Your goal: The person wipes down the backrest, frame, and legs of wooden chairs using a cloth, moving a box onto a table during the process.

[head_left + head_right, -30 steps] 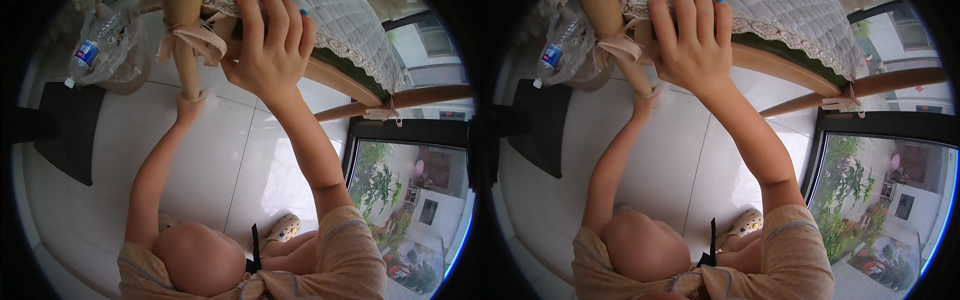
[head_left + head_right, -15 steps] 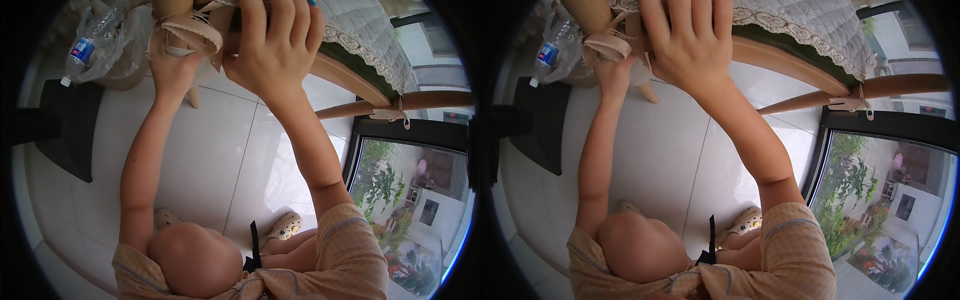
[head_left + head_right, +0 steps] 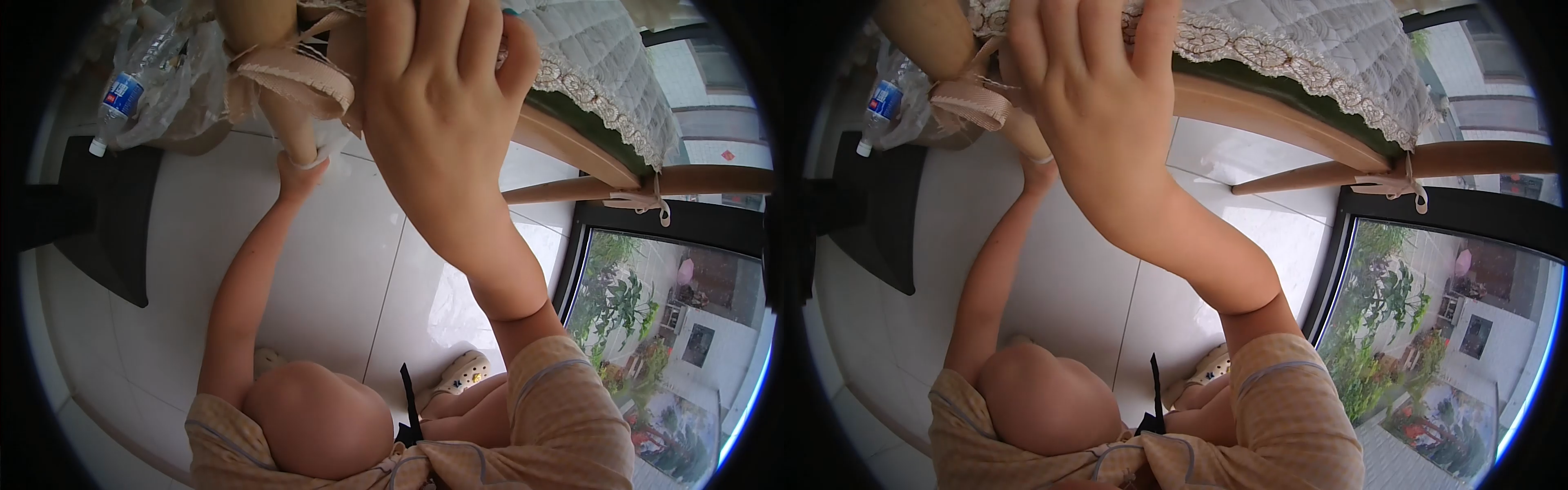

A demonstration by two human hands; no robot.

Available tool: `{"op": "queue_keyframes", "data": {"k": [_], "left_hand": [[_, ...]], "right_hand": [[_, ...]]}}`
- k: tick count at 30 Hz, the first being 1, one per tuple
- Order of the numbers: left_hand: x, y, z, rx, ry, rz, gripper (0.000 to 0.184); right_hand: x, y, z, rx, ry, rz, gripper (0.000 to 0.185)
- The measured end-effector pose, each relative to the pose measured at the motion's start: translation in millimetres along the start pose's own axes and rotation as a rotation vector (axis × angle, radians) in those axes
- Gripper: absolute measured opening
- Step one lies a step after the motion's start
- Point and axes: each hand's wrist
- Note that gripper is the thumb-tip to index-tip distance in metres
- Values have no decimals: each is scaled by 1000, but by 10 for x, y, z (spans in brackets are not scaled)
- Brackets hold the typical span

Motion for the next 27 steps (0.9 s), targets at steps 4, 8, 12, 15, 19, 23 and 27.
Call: {"op": "queue_keyframes", "data": {"k": [4,8,12,15,19,23,27], "left_hand": [[39,-183,-354,-184,-418,126,25],[30,-271,-933,94,-324,-4,27],[-52,-172,-591,146,-268,-3,28],[-38,10,71,-10,-59,23,28],[-18,239,849,-119,-253,145,25],[71,445,1503,-143,-300,202,38],[60,549,1704,1,-279,217,55]], "right_hand": [[-17,-13,-33,-39,-20,25,25],[-21,-15,-32,-51,-25,13,27],[-50,5,19,-90,11,-25,30],[-14,97,-84,78,-101,-82,30],[-2,55,-105,91,-119,-50,31],[-34,-33,-62,-5,-29,30,30],[9,41,-115,116,-128,3,27]]}}
Point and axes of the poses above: each hand's wrist, its own x-axis towards the middle knuckle, its own y-axis out of the back of the hand, z = x × y, and after that the axes turned 8 degrees about x, right-handed
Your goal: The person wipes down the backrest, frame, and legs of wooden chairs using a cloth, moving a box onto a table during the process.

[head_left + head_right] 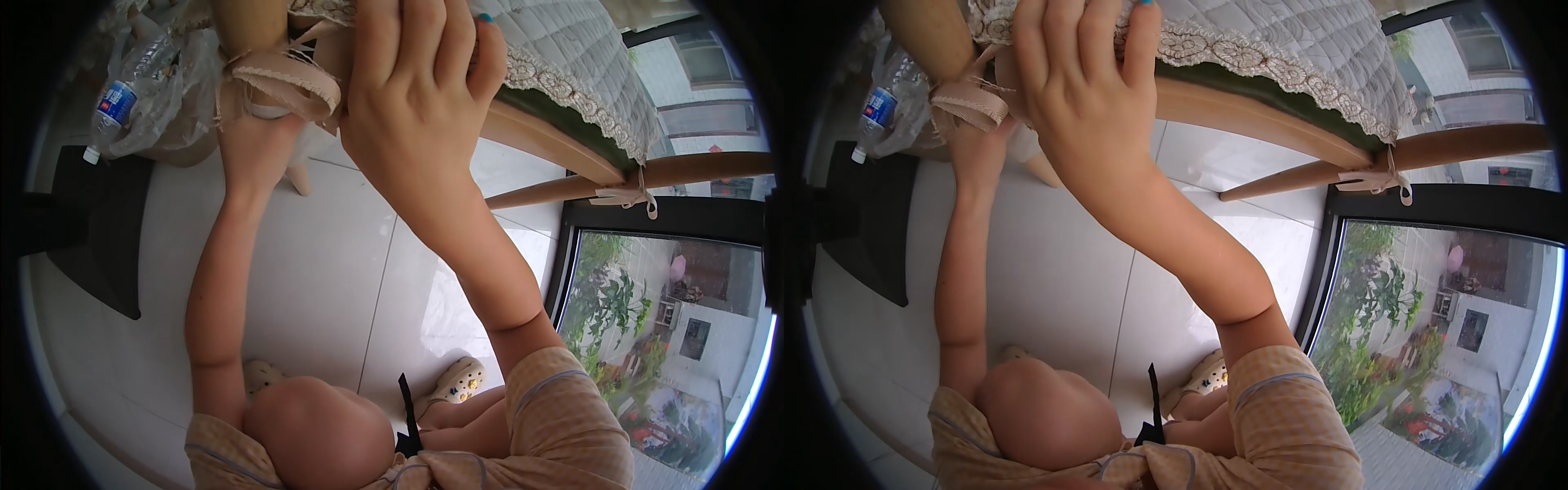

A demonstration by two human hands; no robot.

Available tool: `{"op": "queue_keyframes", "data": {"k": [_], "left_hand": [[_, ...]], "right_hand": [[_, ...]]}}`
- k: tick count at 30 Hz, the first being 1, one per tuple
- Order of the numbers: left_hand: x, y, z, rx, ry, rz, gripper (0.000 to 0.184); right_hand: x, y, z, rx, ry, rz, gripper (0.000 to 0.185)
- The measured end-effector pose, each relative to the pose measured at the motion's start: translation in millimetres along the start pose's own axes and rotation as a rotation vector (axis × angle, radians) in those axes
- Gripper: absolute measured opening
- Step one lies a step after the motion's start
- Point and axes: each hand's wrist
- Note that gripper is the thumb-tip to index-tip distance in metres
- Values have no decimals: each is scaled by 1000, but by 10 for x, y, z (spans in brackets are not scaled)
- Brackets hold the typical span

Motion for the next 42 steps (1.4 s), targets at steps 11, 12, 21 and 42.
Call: {"op": "queue_keyframes", "data": {"k": [11,12,21,42], "left_hand": [[-188,-246,-406,15,-100,170,43],[-249,-281,-504,30,-66,154,37],[-797,-653,-1898,83,-87,14,24],[-1236,-248,-164,-239,696,-447,28]], "right_hand": [[-51,-222,167,-12,87,89,27],[-44,-394,259,-71,200,295,27],[-52,-271,193,-48,155,177,30],[-1042,1556,1219,443,265,-855,31]]}}
Point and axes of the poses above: each hand's wrist, its own x-axis towards the middle knuckle, its own y-axis out of the back of the hand, z = x × y, and after that the axes turned 8 degrees about x, right-handed
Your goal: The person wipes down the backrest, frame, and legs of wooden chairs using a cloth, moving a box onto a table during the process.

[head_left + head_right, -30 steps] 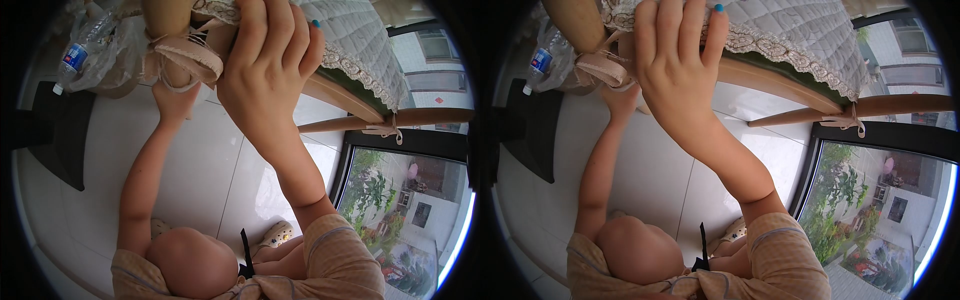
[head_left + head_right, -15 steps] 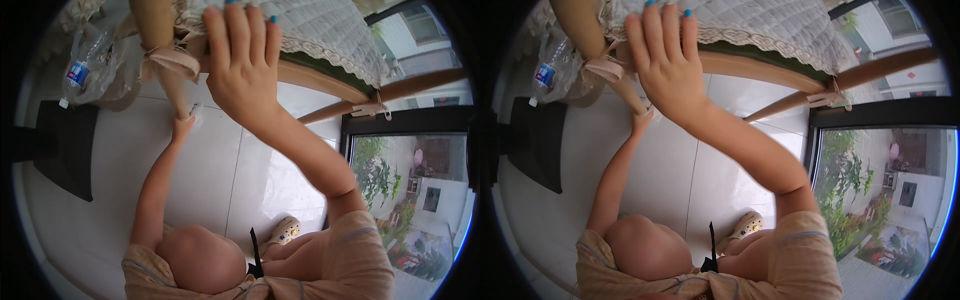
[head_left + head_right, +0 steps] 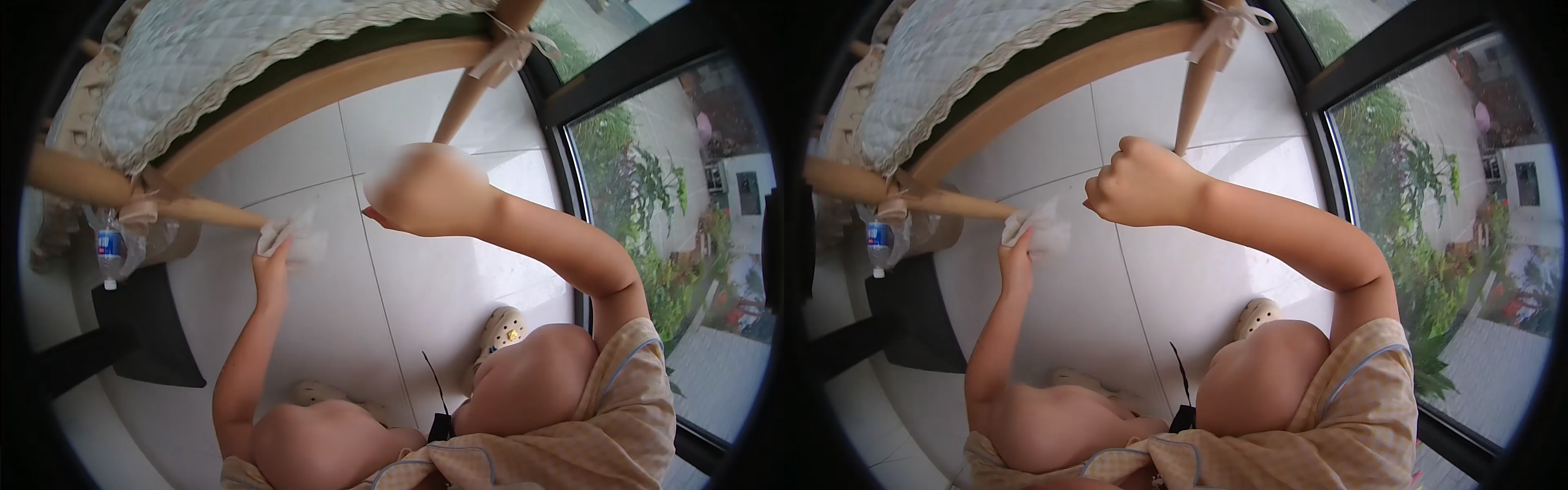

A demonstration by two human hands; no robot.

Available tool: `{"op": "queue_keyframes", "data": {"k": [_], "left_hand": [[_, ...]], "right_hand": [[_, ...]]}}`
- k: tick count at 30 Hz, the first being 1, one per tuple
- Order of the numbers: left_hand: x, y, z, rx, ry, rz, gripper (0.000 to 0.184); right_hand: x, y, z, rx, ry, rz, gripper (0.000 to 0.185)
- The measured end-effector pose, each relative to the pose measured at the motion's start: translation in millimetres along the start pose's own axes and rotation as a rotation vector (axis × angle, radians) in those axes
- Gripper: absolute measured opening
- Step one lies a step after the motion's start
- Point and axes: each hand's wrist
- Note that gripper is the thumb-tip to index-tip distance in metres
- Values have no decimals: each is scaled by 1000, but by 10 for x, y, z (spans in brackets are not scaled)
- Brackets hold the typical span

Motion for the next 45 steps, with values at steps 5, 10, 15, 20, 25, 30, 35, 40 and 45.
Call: {"op": "queue_keyframes", "data": {"k": [5,10,15,20,25,30,35,40,45], "left_hand": [[-92,-617,797,415,-377,-437,26],[178,-1328,980,566,-599,-484,36],[313,-1998,913,354,-570,-440,38],[449,-2391,948,219,-630,-450,40],[398,-2716,1004,230,-812,-477,48],[314,-3019,1129,-90,-721,-234,46],[565,-3019,1048,-108,-809,-165,24],[802,-2936,651,341,-848,20,9],[870,-3005,211,-717,-334,-490,12]], "right_hand": [[-362,30,103,14,-129,120,41],[-576,-44,303,-57,-348,322,26],[-843,44,533,-170,-494,283,18],[-1014,153,851,-247,-583,476,15],[-1010,97,1165,-302,-604,654,14],[-905,152,1225,-158,-687,800,13],[-806,-2,1173,-24,-672,716,15],[-744,-221,1074,217,-681,692,30],[-828,-410,978,580,-715,573,60]]}}
Point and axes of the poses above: each hand's wrist, its own x-axis towards the middle knuckle, its own y-axis out of the back of the hand, z = x × y, and after that the axes turned 8 degrees about x, right-handed
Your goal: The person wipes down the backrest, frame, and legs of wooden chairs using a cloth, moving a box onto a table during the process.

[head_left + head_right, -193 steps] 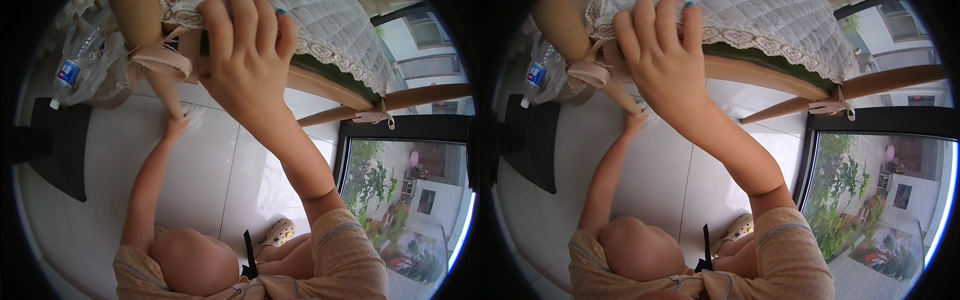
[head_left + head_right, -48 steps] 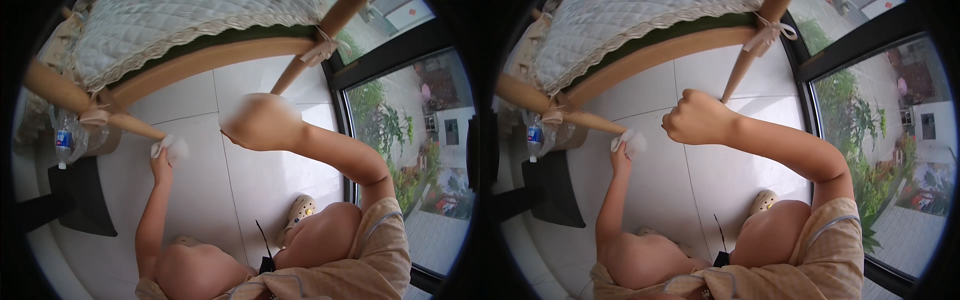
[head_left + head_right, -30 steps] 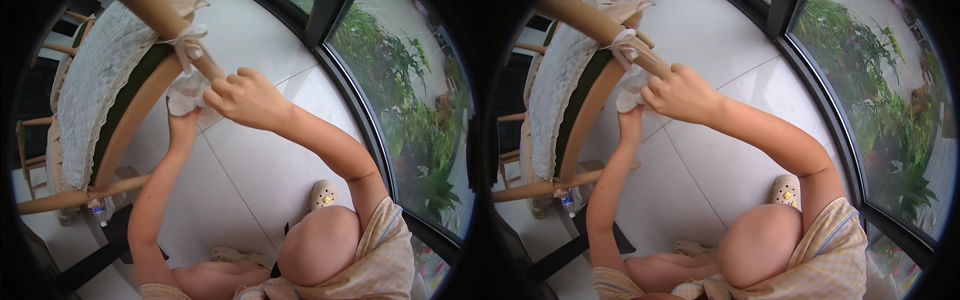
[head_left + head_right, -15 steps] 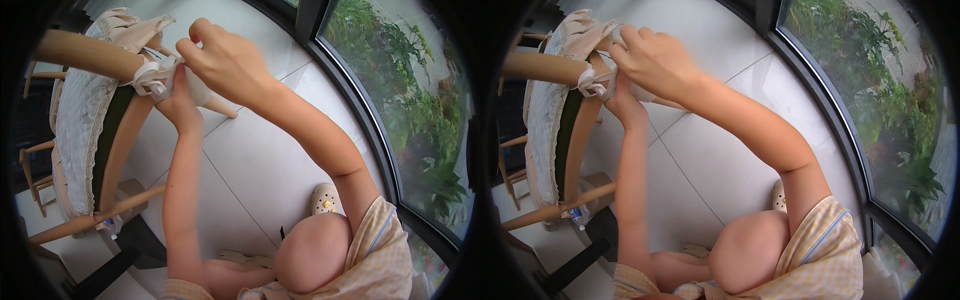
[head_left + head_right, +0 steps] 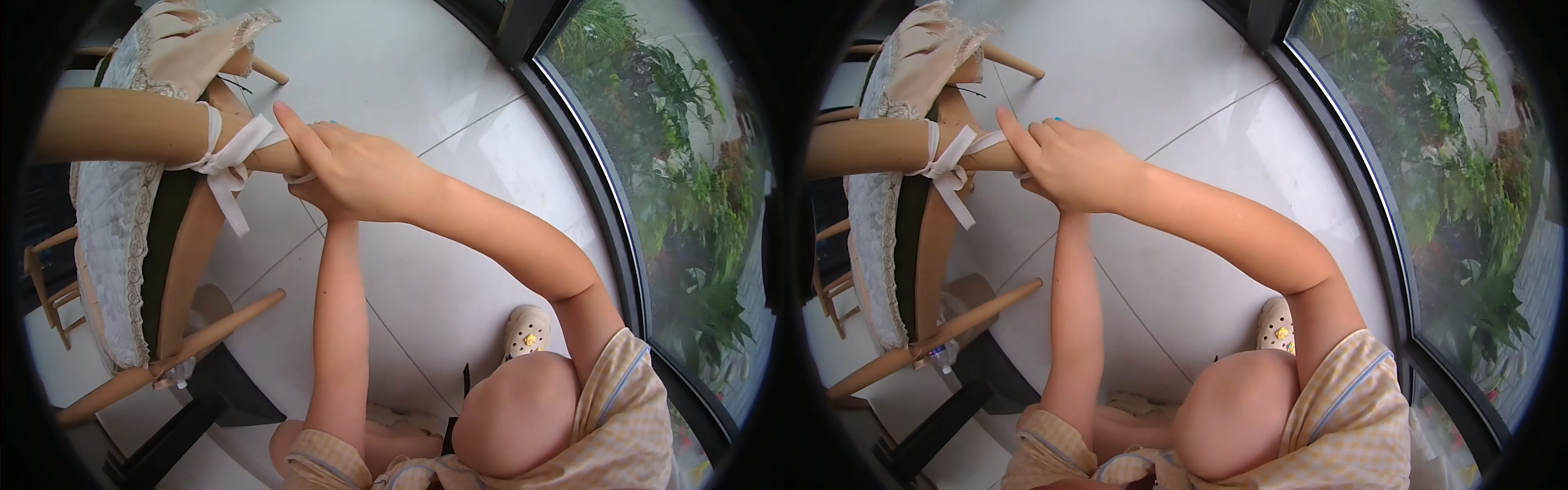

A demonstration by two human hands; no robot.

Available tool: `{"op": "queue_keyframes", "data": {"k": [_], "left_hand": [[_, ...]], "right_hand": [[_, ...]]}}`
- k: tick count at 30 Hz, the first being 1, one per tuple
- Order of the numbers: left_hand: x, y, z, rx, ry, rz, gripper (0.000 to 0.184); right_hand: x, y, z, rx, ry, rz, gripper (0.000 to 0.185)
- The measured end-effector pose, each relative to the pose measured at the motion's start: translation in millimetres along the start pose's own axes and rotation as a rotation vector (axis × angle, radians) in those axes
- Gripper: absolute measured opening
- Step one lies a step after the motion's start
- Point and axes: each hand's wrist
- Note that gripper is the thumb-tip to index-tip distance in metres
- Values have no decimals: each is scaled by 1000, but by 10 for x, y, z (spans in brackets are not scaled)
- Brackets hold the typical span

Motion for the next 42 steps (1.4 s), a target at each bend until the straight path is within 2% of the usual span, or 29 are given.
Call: {"op": "queue_keyframes", "data": {"k": [2,3,4,5,6,8,11,14,17,22,24,25,26,27,28,29,30,32,34,38,40,42], "left_hand": [[-43,-57,-52,687,-190,95,12],[-69,-83,-103,902,-250,139,12],[-108,-93,-174,1018,-289,168,12],[-148,-69,-274,1029,-285,180,12],[-186,-34,-367,1044,-276,190,11],[-222,38,-559,1024,-251,199,11],[-247,165,-727,1001,-190,204,11],[-225,219,-774,989,-125,232,11],[-240,140,-634,932,-92,262,11],[-83,-152,-110,527,-111,328,11],[43,-118,141,809,-268,266,10],[-25,-574,406,995,-302,344,12],[53,-664,503,827,-347,368,23],[81,-782,640,668,-234,357,32],[86,-801,626,668,-229,362,32],[95,-817,601,716,-343,327,35],[107,-819,578,763,-459,289,37],[114,-761,561,770,-399,321,38],[131,-681,528,823,-514,286,40],[136,-458,452,913,-514,301,32],[76,-268,358,1139,-420,298,24],[27,-163,140,1054,-387,307,20]], "right_hand": [[-37,-11,27,40,28,18,58],[-29,-14,31,40,29,18,58],[-9,-26,28,69,97,132,51],[5,-38,28,97,165,246,45],[12,-45,28,95,165,246,45],[38,-29,52,81,-15,37,31],[47,-44,25,104,-69,25,24],[70,-3,-14,83,-110,-43,24],[50,-14,-38,-5,-126,-5,23],[-71,125,136,-35,-42,74,28],[-144,154,210,-55,-44,110,29],[-180,174,213,-134,-11,172,28],[-209,188,220,-213,20,232,28],[-221,209,230,-212,16,224,28],[-223,235,237,-435,91,200,24],[-218,250,248,-656,168,175,20],[-205,241,257,-654,165,172,20],[-162,176,246,-704,218,196,16],[-125,157,197,-661,215,213,14],[-62,169,145,-594,197,211,11],[-62,155,155,-587,204,206,12],[-70,148,180,-591,215,206,12]]}}
Point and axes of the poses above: each hand's wrist, its own x-axis towards the middle knuckle, its own y-axis out of the back of the hand, z = x × y, and after that the axes turned 8 degrees about x, right-handed
